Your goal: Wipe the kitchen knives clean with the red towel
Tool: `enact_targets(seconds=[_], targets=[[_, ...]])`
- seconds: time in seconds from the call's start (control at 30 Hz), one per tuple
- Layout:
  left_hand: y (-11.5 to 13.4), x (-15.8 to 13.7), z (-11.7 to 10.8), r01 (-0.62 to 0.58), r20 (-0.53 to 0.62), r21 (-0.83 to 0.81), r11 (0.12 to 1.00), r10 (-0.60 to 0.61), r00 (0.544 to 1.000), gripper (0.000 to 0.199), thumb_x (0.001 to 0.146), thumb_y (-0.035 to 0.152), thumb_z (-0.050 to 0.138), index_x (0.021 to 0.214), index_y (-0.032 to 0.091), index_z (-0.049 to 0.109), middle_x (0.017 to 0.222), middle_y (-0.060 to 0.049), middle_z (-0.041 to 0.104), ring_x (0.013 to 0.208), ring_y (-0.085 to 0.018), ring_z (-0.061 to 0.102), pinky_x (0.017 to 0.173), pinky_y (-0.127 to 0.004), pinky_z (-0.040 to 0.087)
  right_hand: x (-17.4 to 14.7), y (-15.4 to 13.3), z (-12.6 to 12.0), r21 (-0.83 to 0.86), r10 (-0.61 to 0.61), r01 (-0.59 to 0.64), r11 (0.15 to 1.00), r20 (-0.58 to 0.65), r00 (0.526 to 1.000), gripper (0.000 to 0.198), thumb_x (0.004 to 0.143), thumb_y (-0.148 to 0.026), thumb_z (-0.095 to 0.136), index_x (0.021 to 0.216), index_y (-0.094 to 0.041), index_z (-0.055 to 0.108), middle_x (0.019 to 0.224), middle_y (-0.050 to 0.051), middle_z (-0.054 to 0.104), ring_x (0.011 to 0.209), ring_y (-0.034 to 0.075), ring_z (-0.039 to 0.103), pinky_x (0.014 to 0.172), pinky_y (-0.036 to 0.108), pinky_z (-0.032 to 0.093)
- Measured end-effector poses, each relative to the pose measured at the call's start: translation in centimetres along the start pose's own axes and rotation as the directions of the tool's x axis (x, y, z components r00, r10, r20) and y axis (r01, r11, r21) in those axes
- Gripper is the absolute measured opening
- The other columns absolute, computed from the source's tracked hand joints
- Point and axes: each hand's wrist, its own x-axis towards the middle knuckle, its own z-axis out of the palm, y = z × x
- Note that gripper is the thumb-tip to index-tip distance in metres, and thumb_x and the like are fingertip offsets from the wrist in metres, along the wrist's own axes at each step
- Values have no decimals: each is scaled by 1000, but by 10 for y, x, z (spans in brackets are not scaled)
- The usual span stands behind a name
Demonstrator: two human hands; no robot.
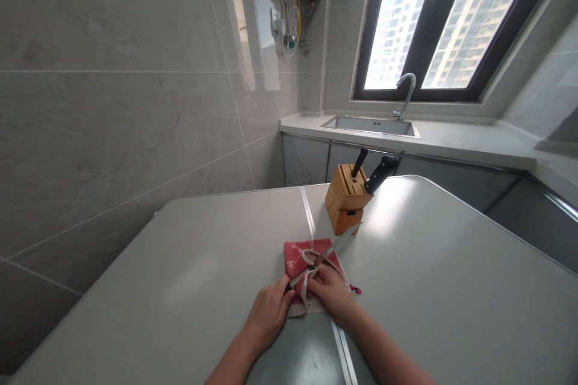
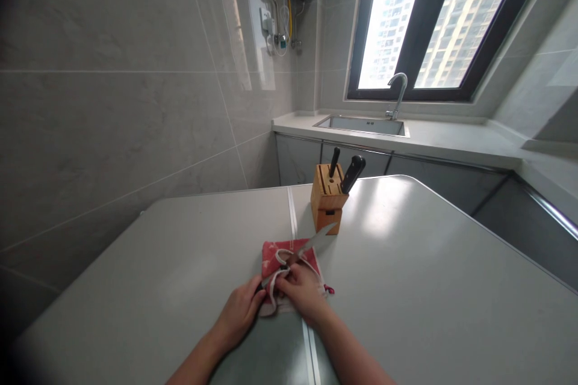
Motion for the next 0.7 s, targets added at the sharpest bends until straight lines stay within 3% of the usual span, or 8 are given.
enact_targets(seconds=[0.2,0.33,0.4,0.53,0.7], targets=[[0,0,0,12,12,-20,1000,-12,1000,30,91,38,30,107,21,49,91,-6,65,78,-21,60,68,-27,42,-2,0,3,-63,-60,57,996,-47,997,10,70,-31,63,72,-23,59,63,-2,56,57,14,49,54,26,38],[2,-2,-1,-1,-10,-53,999,0,1000,31,90,42,32,96,21,54,79,-5,64,72,-20,59,67,-26,43,-2,-1,2,-129,-153,148,981,-23,988,17,74,-33,59,89,-25,61,73,0,59,68,18,52,61,28,40],[2,-2,-1,3,-49,-85,996,-7,999,35,92,39,27,86,20,55,76,-4,62,69,-18,57,66,-26,42,-2,-1,2,-178,-183,175,968,-27,983,16,75,-33,58,88,-24,60,76,1,59,73,18,52,65,28,40],[-2,0,2,44,-88,-110,993,-54,995,42,94,35,20,69,18,50,67,-3,56,63,-16,51,63,-25,39,-1,2,3,-146,-128,124,982,-17,992,13,78,-36,55,83,-24,56,61,-3,51,55,14,45,54,26,37],[-5,2,2,21,-31,-115,993,-25,999,40,94,36,22,69,18,48,68,-3,55,64,-15,50,63,-24,38,1,4,4,-67,-109,109,992,14,994,16,77,-39,56,81,-24,53,57,-4,48,49,12,41,50,24,34]])
